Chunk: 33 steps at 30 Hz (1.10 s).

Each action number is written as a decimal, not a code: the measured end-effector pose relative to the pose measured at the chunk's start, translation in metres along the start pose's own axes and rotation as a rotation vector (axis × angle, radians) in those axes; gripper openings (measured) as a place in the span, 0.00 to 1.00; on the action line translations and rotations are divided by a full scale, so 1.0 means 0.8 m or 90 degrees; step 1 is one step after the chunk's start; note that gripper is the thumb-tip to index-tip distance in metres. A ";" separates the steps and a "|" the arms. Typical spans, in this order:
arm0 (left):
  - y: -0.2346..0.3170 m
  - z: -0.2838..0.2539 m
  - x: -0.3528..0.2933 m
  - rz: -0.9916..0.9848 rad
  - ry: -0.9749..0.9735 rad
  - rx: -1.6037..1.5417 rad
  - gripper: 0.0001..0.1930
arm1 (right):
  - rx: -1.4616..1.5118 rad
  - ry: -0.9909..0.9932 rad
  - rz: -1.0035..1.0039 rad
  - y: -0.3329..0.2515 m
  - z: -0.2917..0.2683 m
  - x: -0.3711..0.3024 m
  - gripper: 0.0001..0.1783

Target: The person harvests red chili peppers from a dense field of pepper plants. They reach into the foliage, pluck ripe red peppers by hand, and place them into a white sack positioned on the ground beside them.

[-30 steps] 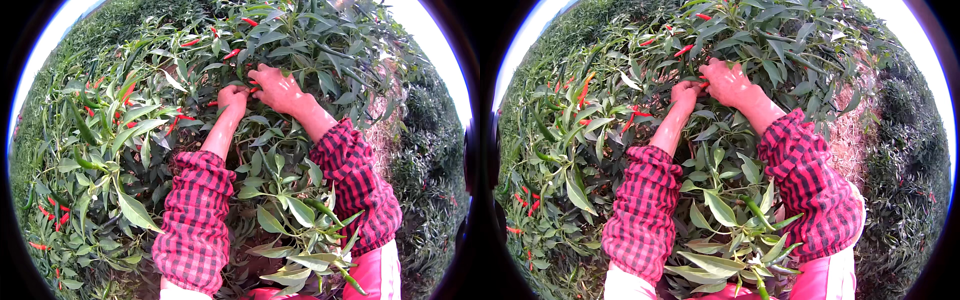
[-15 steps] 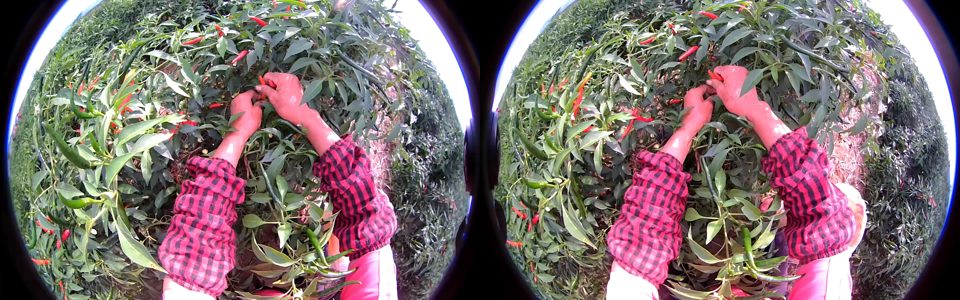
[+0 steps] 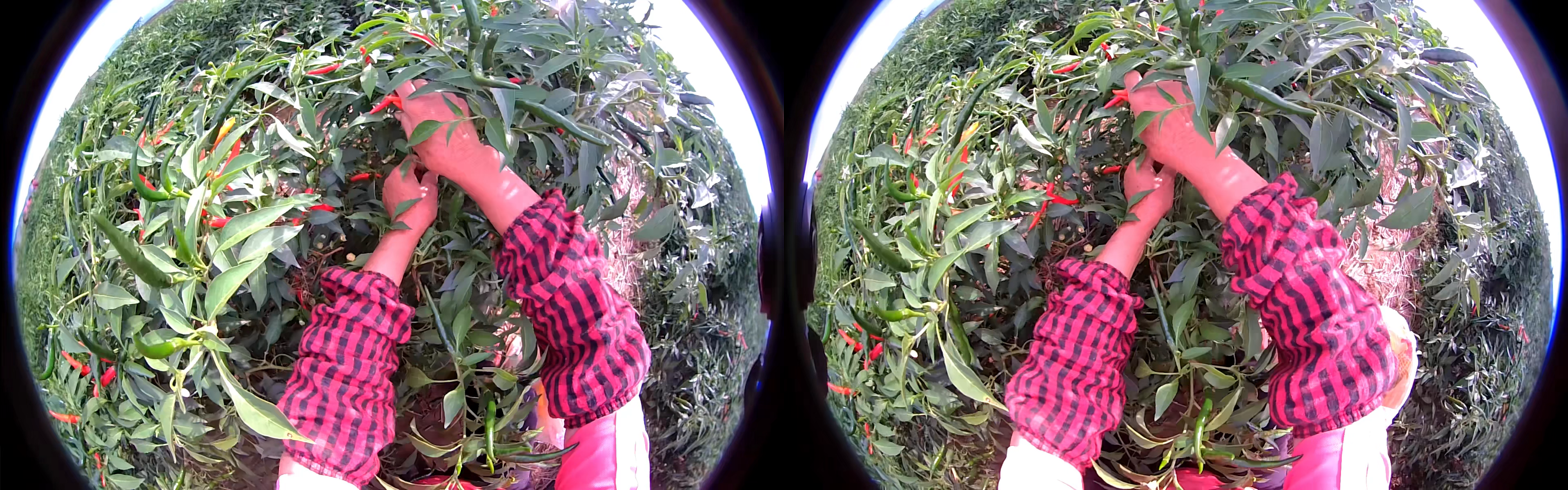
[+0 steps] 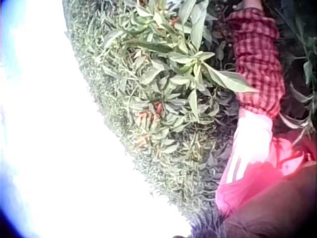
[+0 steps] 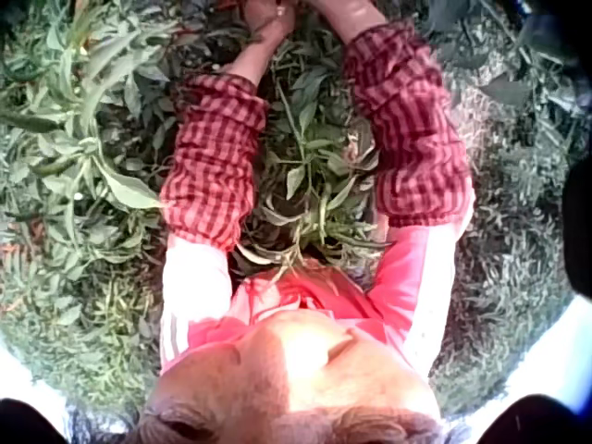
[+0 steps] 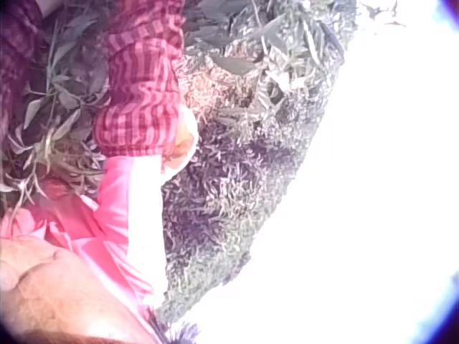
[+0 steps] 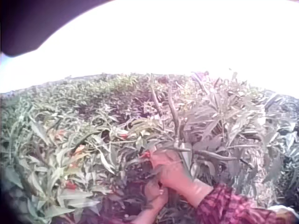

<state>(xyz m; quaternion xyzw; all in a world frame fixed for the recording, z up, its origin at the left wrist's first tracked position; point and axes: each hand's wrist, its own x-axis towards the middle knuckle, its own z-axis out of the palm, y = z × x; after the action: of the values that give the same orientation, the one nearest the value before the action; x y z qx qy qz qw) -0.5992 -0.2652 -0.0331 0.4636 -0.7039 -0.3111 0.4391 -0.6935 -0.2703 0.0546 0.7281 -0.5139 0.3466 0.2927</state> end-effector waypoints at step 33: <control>0.025 -0.020 0.020 -0.056 -0.180 -0.574 0.10 | 0.982 0.001 0.697 0.040 -0.027 -0.072 0.13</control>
<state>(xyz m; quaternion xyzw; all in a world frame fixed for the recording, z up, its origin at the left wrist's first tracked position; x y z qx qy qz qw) -0.5951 -0.2728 -0.0039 0.2092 -0.5314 -0.6639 0.4828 -0.7419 -0.2317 0.0232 0.3782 -0.4133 0.6803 -0.4726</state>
